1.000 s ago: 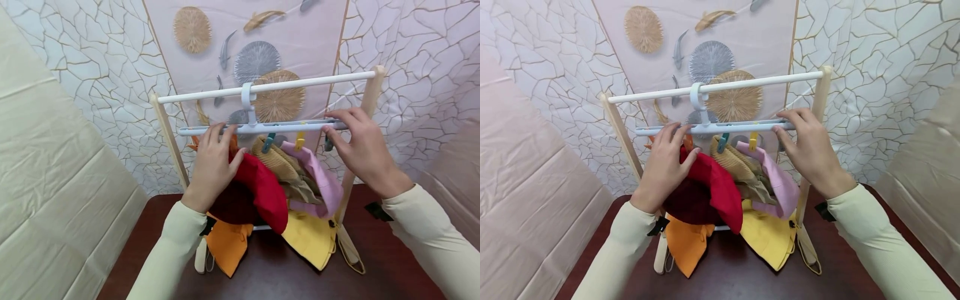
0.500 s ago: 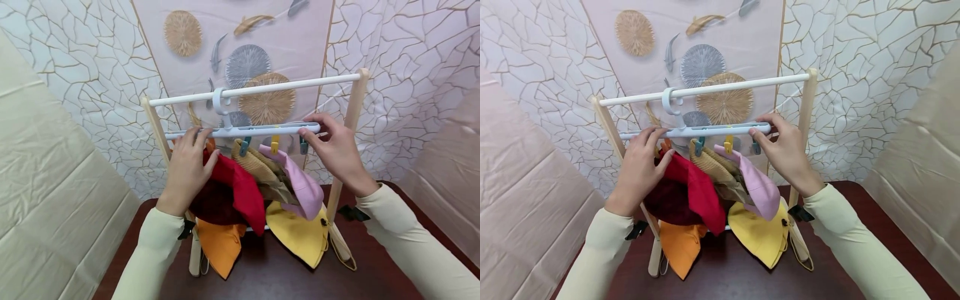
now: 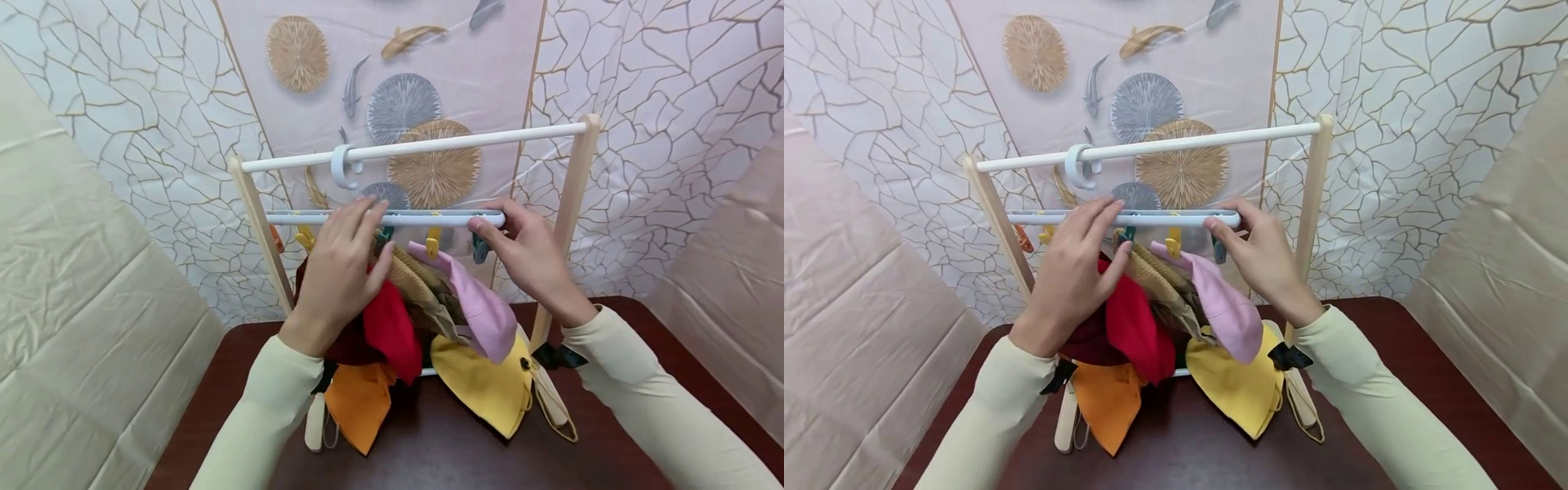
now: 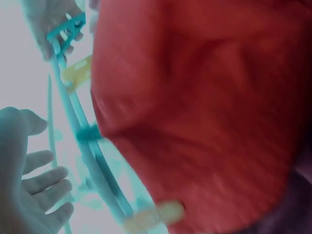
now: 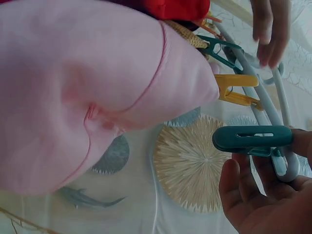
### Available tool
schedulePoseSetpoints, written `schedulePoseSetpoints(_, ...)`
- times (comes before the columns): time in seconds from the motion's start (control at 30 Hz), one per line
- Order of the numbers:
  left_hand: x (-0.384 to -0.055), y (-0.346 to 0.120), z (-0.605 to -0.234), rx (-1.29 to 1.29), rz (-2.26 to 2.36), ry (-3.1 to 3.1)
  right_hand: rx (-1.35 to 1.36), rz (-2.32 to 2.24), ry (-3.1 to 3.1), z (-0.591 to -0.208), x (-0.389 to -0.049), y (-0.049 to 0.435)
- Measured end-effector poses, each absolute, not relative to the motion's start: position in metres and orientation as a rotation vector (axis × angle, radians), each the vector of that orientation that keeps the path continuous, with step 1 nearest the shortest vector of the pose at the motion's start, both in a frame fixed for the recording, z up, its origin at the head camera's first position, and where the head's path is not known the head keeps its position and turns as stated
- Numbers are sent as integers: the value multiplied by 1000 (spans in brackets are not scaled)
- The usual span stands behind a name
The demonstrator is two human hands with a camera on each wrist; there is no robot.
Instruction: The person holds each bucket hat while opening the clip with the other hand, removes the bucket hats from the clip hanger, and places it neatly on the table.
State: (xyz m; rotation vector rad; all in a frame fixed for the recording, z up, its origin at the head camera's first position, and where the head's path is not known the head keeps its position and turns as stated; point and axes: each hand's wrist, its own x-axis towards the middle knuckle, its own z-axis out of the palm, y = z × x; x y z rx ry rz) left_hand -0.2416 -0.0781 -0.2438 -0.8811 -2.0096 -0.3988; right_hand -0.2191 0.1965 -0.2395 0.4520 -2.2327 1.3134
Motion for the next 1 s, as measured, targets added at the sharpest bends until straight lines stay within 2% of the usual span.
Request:
schedulePoseSetpoints(0.2,-248,-59,-242,-803,-272,-2119,474,1379,-2230,-241,-221,188)
schedulePoseSetpoints(0.5,-249,-56,-244,-682,-239,-2078,459,1458,-2272,-244,-221,180)
schedulePoseSetpoints(0.7,-248,-57,-247,-658,-255,-2090,426,1569,-2254,-268,-211,179)
schedulePoseSetpoints(1.0,-250,-57,-245,-571,-257,-2111,505,1021,-2491,-316,-194,169)
